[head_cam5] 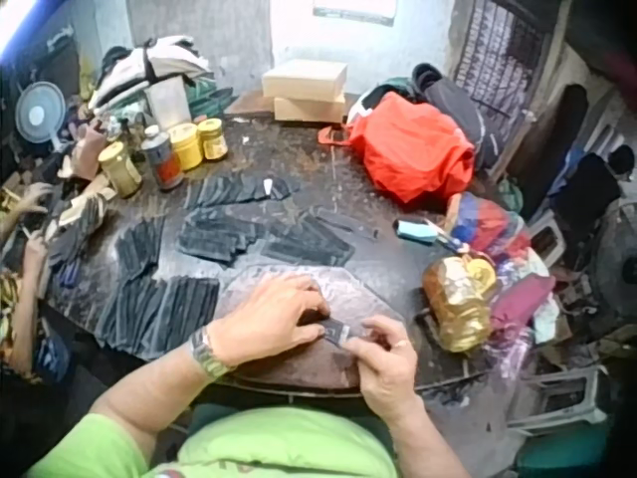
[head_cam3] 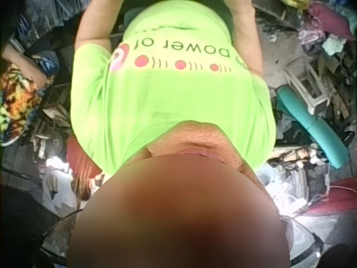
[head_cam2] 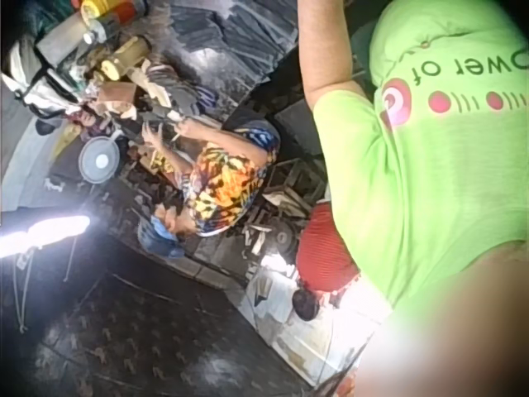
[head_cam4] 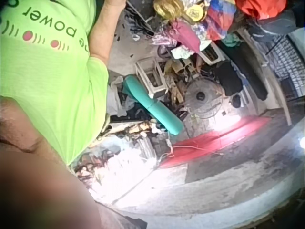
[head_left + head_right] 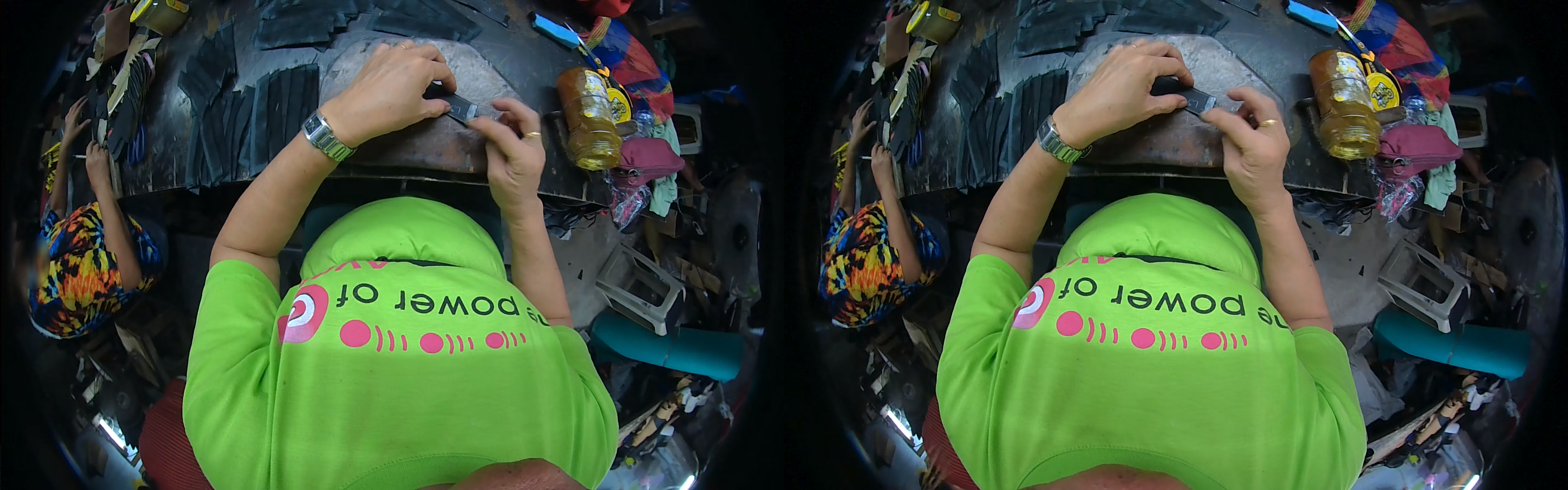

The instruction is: The person uses a utility knife to trim a small black leather piece, then opens a jar and applies a substance to the leather. They repeatedly pick up, align, and press two leather pieces together on the worktable, handling them one at a time.

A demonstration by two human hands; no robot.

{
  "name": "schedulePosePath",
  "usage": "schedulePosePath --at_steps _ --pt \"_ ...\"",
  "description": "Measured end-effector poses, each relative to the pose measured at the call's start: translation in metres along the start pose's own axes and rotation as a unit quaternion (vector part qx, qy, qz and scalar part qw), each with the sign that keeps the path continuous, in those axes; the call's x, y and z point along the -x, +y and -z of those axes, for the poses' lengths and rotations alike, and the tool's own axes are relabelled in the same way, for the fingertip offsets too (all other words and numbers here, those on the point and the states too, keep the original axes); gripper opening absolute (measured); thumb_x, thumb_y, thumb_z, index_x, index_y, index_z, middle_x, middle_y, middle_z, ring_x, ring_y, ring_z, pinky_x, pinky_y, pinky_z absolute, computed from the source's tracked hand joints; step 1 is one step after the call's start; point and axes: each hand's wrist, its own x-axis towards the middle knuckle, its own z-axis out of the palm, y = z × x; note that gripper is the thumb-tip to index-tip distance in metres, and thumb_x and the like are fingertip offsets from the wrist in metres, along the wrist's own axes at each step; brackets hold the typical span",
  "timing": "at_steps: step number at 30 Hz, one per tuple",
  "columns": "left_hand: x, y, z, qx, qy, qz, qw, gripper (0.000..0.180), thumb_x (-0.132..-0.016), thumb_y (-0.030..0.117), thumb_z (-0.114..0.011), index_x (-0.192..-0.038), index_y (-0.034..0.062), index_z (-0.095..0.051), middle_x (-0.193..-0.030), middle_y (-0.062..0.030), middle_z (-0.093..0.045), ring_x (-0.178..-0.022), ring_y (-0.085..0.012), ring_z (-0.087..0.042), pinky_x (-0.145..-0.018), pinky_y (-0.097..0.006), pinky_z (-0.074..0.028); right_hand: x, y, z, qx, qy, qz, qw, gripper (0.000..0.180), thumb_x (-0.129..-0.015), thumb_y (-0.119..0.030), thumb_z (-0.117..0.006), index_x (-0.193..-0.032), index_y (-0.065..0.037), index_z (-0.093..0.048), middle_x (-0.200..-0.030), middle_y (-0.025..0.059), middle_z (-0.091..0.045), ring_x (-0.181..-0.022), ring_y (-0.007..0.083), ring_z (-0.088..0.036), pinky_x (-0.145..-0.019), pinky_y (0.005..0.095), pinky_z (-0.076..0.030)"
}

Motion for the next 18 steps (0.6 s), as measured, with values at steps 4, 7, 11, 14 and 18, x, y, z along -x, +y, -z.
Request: schedulePosePath --at_steps 4,7,11,14,18 --pt "-0.018 -0.002 0.011 0.063 -0.061 0.031 0.996 0.02 -0.084 0.015 -0.078 -0.101 0.0044 -0.074 -0.097 -0.0118 -0.074 -0.091 -0.03 -0.07 -0.081 -0.038 -0.053 0.0 0.002 0.003 -0.104 0.113 -0.051 0.987 0.044 -0.084 0.011 -0.064 -0.125 -0.004 -0.065 -0.123 0.0104 -0.056 -0.081 0.0123 -0.057 -0.073 0.0265 -0.049" --pt "-0.041 -0.017 0.021 0.136 -0.061 0.042 0.988 0.017 -0.088 0.012 -0.075 -0.103 0.0033 -0.072 -0.092 -0.011 -0.076 -0.083 -0.0217 -0.072 -0.078 -0.033 -0.054 0.001 0.001 0.0 -0.104 0.129 -0.081 0.983 0.049 -0.083 0.01 -0.066 -0.13 -0.003 -0.062 -0.125 0.0107 -0.055 -0.08 0.0125 -0.057 -0.073 0.0262 -0.049" --pt "-0.1 -0.061 0.028 0.099 -0.013 0.027 0.995 0.019 -0.092 0.017 -0.073 -0.106 0.0044 -0.074 -0.094 -0.0093 -0.075 -0.087 -0.0188 -0.071 -0.084 -0.032 -0.055 0.0 0.001 0.002 -0.082 0.108 -0.084 0.987 0.051 -0.083 0.009 -0.067 -0.131 -0.004 -0.061 -0.125 0.0116 -0.055 -0.079 0.0127 -0.057 -0.073 0.0262 -0.049" --pt "-0.146 -0.092 0.02 0.082 -0.08 0.052 0.992 0.022 -0.091 0.02 -0.073 -0.109 0.0075 -0.075 -0.109 -0.0105 -0.074 -0.101 -0.0223 -0.07 -0.09 -0.039 -0.053 0.0 -0.001 0.004 -0.074 0.104 -0.082 0.988 0.051 -0.083 0.009 -0.067 -0.131 -0.005 -0.061 -0.123 0.0104 -0.056 -0.079 0.0125 -0.056 -0.072 0.0261 -0.049" --pt "-0.181 -0.114 0.002 0.082 -0.153 0.112 0.978 0.023 -0.086 0.025 -0.076 -0.106 0.0138 -0.077 -0.12 -0.0106 -0.072 -0.115 -0.027 -0.067 -0.096 -0.048 -0.05 -0.002 -0.004 0.004 -0.064 0.101 -0.082 0.989 0.051 -0.082 0.01 -0.067 -0.131 -0.005 -0.062 -0.122 0.0097 -0.057 -0.079 0.0126 -0.056 -0.07 0.026 -0.049"
